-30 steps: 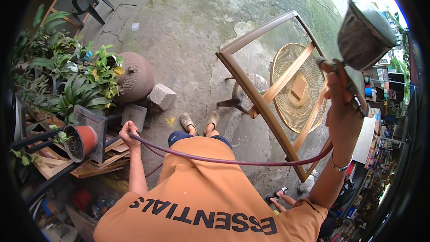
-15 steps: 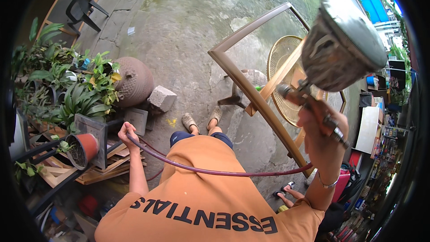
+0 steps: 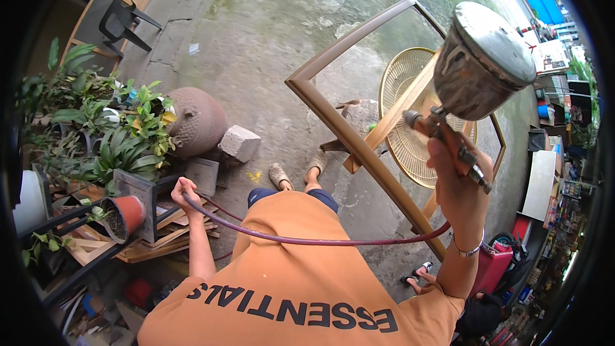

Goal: The person picks up a framed portrait and hands it to another person. They then move outside to a wooden frame resting on a fan and use a spray gun to apply a coat of paint to the frame.

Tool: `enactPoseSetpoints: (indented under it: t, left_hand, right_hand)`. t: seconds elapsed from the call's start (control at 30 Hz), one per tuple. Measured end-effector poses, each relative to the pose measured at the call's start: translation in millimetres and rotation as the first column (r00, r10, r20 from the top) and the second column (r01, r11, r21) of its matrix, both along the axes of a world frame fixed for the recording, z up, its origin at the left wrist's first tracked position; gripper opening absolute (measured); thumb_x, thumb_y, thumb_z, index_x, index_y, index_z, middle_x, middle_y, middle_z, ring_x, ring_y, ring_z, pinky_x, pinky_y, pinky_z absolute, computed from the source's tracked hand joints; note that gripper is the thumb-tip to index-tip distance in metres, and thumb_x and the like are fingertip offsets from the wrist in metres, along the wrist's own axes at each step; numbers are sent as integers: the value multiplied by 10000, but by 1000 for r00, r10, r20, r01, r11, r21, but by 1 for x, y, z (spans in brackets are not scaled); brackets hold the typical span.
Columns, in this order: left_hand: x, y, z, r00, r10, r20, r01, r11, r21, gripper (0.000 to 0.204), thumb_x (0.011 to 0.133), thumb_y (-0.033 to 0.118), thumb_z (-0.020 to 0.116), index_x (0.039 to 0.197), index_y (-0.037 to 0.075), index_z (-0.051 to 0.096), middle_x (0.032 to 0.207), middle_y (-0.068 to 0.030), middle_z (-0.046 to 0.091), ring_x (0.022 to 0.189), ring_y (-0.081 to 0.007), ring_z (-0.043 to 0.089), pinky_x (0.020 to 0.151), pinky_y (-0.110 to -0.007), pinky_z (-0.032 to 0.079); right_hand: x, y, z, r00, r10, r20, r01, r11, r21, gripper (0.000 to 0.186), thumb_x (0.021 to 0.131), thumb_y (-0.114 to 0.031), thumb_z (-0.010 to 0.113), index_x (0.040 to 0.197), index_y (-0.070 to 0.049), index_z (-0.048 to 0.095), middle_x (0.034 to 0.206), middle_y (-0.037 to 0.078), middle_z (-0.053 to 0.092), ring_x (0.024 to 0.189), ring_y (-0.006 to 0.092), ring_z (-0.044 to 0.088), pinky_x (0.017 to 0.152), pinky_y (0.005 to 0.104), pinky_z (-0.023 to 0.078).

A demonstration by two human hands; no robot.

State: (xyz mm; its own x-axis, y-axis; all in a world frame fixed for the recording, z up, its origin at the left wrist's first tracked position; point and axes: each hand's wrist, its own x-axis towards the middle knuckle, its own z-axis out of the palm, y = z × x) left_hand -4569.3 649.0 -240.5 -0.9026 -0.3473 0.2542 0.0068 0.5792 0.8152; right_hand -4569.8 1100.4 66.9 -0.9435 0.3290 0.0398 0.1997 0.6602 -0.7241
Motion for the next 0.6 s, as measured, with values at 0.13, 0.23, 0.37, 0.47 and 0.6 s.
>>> enactPoseSetpoints:
  t: [0.13, 0.23, 0.37, 0.47, 0.6]
  left_hand:
    - [-1, 11, 7, 1000, -3, -13, 3, 999, -35, 532, 987, 363, 426, 587, 13, 449, 488, -70, 430, 442, -199, 449, 453, -319, 321]
    - [-3, 16, 9, 1000, -3, -31, 1, 999, -41, 532, 981, 372, 436, 588, 13, 454, 488, -71, 435, 439, -196, 451, 449, -319, 324]
    - [-6, 21, 13, 999, 0, -32, -3, 997, -77, 533, 975, 378, 443, 585, 16, 452, 491, -69, 439, 436, -194, 448, 448, -313, 323]
    - [-7, 22, 14, 1000, -5, -28, 3, 996, -89, 539, 978, 384, 435, 580, 22, 450, 491, -66, 440, 434, -191, 445, 448, -309, 321]
    - [-10, 20, 9, 998, -13, -57, 10, 999, -47, 552, 987, 393, 413, 575, 27, 444, 489, -64, 437, 434, -186, 441, 449, -307, 316]
  right_hand:
    - [-11, 24, -3, 989, -148, 20, 146, 987, 68, 332, 922, -272, 614, 1123, -13, 662, 708, 12, 615, 598, 36, 486, 538, 197, 377]
    - [-14, 43, -12, 971, -210, -114, 227, 958, 174, 320, 923, -280, 613, 1127, -40, 668, 722, 14, 634, 571, 32, 485, 524, 199, 365]
    - [-13, 48, -15, 891, -380, -249, 422, 895, 143, 304, 927, -282, 609, 1118, -54, 670, 688, 14, 626, 435, 28, 427, 404, 218, 300]
    - [3, 56, -25, 891, -404, -207, 432, 895, 113, 298, 917, -285, 623, 1089, -47, 675, 671, 9, 621, 388, 21, 394, 364, 220, 270]
    - [25, 37, -21, 928, -372, -36, 372, 928, -15, 304, 894, -316, 647, 1024, -43, 685, 635, -14, 577, 375, 15, 389, 356, 203, 262]
